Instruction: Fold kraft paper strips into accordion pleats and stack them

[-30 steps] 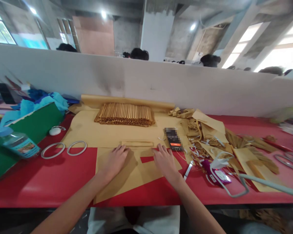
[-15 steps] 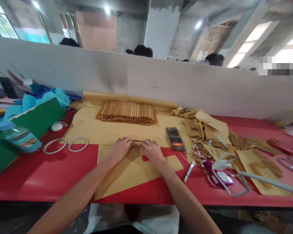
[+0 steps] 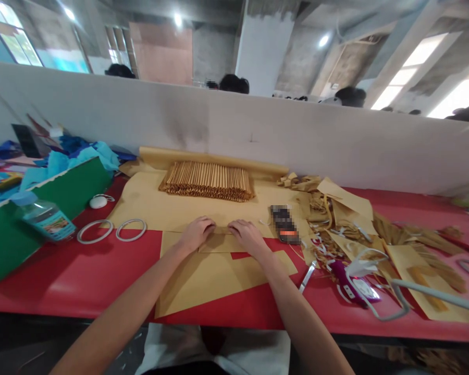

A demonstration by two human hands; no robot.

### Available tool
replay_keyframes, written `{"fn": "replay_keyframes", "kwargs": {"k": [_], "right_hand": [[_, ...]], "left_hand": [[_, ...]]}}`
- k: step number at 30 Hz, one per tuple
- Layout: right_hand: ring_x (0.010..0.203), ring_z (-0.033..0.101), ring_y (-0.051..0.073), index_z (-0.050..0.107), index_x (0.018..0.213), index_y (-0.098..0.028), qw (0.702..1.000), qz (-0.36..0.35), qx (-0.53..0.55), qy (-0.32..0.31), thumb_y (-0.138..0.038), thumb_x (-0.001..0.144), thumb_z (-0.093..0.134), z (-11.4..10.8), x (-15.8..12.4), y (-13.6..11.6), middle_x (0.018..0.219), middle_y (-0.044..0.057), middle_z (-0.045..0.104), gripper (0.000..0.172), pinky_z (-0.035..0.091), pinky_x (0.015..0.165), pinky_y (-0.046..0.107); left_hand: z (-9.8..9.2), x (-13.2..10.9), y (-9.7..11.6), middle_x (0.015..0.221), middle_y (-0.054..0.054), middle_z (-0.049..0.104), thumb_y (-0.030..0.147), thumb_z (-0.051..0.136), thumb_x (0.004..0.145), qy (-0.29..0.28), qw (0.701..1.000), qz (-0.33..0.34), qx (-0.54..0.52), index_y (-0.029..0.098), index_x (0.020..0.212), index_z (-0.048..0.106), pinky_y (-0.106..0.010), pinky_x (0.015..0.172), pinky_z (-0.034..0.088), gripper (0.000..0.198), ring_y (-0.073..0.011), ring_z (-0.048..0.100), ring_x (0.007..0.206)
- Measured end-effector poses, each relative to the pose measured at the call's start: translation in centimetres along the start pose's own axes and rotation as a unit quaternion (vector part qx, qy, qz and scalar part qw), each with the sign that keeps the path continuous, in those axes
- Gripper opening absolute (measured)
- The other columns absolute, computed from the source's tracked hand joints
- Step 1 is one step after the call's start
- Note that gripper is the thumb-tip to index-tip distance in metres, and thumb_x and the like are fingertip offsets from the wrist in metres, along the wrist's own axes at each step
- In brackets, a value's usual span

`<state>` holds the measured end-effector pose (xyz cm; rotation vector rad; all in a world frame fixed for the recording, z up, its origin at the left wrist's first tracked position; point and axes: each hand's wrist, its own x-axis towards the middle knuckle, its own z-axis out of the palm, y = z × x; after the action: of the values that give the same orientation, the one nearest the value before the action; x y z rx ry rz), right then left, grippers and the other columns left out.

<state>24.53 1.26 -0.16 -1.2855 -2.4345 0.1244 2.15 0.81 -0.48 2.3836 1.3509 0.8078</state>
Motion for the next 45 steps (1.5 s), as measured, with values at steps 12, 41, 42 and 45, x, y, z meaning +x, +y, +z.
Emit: {"fn": "replay_keyframes", "kwargs": {"k": [12,41,42,45], "right_hand": [[0.100,0.062,0.020,0.070,0.101,-0.018,0.999,-0.046,-0.019,-0.014,-0.014,0.099,0.055,-0.6,0.0,1.7,0.100,0.007,0.072,0.015,0.043,0.089,0.031],[0.103,0.055,0.026,0.069,0.105,-0.019,0.985,-0.047,-0.164,-0.024,-0.009,0.096,0.052,-1.3,-2.6,0.3,0.105,0.012,0.066,0.022,0.037,0.087,0.038],[0.103,0.055,0.026,0.068,0.109,-0.019,0.984,-0.053,-0.166,-0.024,-0.008,0.096,0.052,-1.3,-2.6,0.3,0.106,0.011,0.066,0.024,0.037,0.087,0.038],[0.104,0.055,0.025,0.065,0.120,-0.020,0.983,-0.074,-0.169,-0.027,-0.007,0.096,0.050,-1.4,-2.6,0.1,0.109,0.011,0.065,0.031,0.037,0.088,0.038]], "left_hand": [[-0.4,0.4,-0.4,0.097,-0.008,0.075,0.011,0.059,0.093,-0.021,0.999,0.023,0.030,0.015,0.097,0.075,-0.034,0.091,0.050,0.017,-0.0216,0.066,0.094],[-1.1,-1.1,0.7,0.099,-0.008,0.067,0.014,0.051,0.098,-0.056,0.984,0.083,0.148,0.018,0.104,0.072,-0.036,0.091,0.048,0.022,-0.0231,0.060,0.097],[-1.1,-1.2,0.8,0.100,-0.008,0.067,0.012,0.051,0.097,-0.057,0.984,0.083,0.149,0.019,0.105,0.072,-0.036,0.092,0.047,0.023,-0.0233,0.061,0.097],[-1.0,-1.2,0.9,0.101,-0.009,0.067,0.009,0.051,0.095,-0.060,0.983,0.085,0.149,0.019,0.103,0.073,-0.037,0.092,0.046,0.025,-0.0241,0.060,0.099]]}}
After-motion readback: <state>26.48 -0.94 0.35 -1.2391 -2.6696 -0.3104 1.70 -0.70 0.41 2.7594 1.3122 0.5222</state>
